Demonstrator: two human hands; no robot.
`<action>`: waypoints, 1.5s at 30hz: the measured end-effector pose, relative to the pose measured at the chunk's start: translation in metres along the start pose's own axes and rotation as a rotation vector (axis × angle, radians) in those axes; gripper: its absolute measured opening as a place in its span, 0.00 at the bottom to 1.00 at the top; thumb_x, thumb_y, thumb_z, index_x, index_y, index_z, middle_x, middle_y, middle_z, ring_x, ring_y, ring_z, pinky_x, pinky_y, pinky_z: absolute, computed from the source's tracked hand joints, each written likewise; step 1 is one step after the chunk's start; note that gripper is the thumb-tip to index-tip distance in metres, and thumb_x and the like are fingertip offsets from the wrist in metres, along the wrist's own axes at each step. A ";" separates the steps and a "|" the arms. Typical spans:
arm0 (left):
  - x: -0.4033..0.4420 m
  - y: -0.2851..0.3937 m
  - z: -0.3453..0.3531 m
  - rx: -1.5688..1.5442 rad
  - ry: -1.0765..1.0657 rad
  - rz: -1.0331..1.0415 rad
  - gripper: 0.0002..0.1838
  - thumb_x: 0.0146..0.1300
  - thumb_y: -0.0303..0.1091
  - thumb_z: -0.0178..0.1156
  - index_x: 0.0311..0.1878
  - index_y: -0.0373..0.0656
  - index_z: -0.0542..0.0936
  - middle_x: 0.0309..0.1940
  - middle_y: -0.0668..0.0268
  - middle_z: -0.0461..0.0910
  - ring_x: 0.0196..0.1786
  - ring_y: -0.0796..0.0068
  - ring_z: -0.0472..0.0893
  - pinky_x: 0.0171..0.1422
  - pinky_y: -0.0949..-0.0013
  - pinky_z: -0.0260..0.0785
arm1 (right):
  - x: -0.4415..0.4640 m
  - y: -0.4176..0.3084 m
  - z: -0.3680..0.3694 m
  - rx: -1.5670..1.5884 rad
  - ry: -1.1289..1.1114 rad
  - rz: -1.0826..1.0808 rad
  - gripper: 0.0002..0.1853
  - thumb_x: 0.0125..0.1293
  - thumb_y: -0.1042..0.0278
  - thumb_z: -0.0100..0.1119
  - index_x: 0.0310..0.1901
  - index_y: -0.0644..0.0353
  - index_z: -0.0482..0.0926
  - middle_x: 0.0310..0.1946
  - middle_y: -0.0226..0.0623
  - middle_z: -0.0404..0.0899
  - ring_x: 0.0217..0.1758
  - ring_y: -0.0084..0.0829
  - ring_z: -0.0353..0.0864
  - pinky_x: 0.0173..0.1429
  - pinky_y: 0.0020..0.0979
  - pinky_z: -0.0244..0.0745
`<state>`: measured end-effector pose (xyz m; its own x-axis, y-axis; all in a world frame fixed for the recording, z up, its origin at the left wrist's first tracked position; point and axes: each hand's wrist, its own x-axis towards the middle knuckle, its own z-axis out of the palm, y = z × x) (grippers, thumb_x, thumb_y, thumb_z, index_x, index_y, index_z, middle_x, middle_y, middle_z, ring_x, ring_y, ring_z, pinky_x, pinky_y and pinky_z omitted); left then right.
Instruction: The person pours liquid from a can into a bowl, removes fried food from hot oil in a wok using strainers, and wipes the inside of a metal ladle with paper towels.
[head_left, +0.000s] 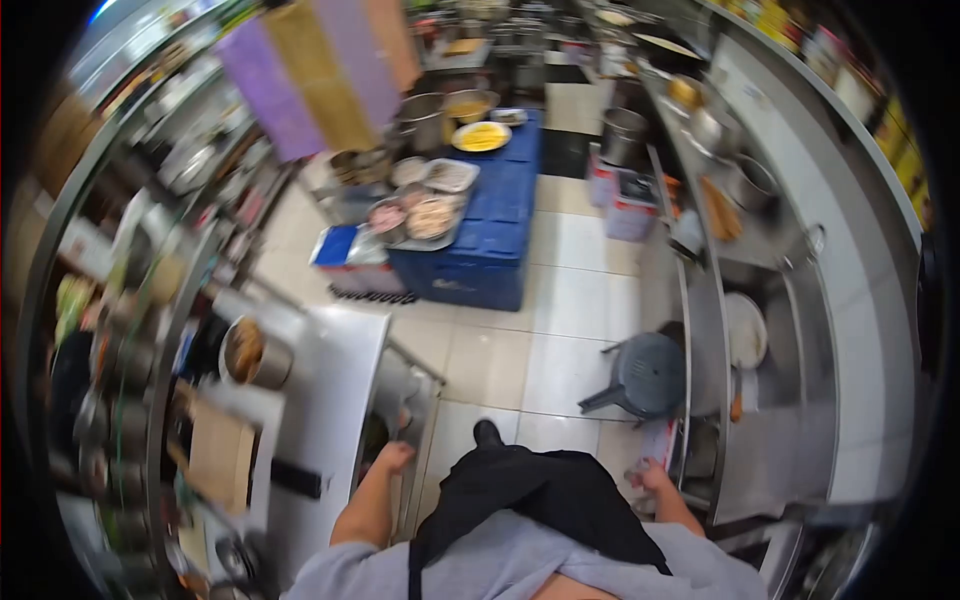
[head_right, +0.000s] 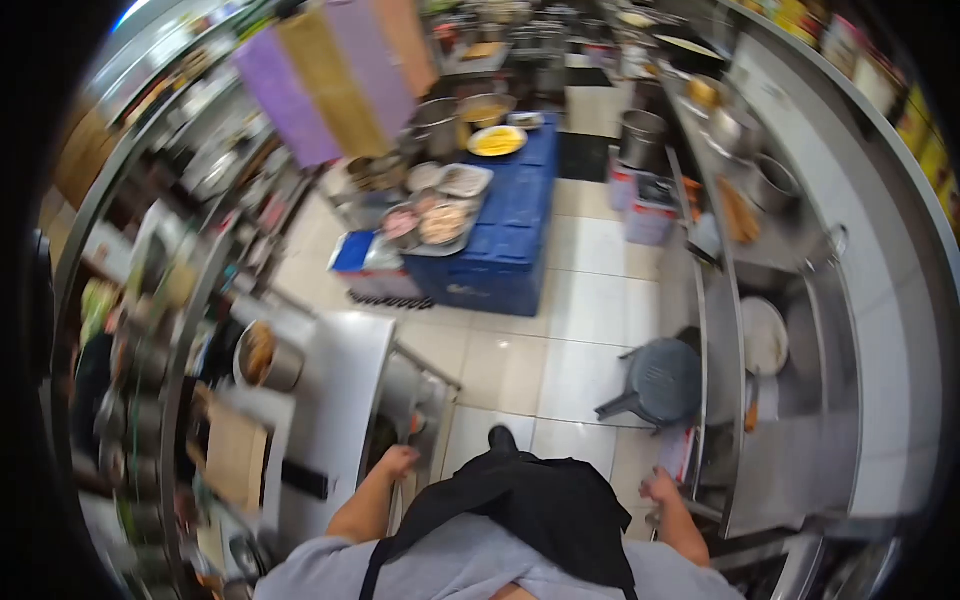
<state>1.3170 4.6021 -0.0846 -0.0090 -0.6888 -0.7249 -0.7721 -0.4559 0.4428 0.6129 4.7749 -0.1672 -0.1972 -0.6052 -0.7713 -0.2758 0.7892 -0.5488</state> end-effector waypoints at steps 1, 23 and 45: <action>0.012 -0.007 0.003 -0.147 -0.036 -0.080 0.16 0.62 0.41 0.58 0.46 0.41 0.84 0.33 0.58 0.85 0.28 0.64 0.84 0.31 0.59 0.79 | -0.002 -0.018 -0.003 0.187 0.013 0.046 0.35 0.63 0.78 0.53 0.71 0.58 0.54 0.31 0.49 0.79 0.28 0.41 0.83 0.29 0.42 0.79; 0.477 0.458 -0.198 -0.081 -0.005 0.451 0.12 0.60 0.31 0.54 0.41 0.40 0.85 0.23 0.62 0.81 0.23 0.75 0.78 0.27 0.69 0.70 | 0.016 -0.179 -0.061 0.454 0.118 0.388 0.25 0.64 0.72 0.54 0.63 0.56 0.64 0.33 0.47 0.81 0.30 0.40 0.84 0.27 0.39 0.75; 0.414 0.555 -0.139 0.070 -0.552 0.401 0.19 0.69 0.45 0.54 0.40 0.37 0.82 0.33 0.51 0.84 0.42 0.62 0.84 0.48 0.59 0.72 | 0.266 -0.542 -0.243 -0.157 -0.536 -0.361 0.20 0.58 0.60 0.64 0.47 0.66 0.80 0.34 0.40 0.84 0.28 0.30 0.80 0.32 0.35 0.75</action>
<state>0.9727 3.9854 -0.0658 -0.6111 -0.4002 -0.6829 -0.6803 -0.1754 0.7116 0.4808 4.1608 0.0032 0.4177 -0.6609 -0.6235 -0.3783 0.4974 -0.7807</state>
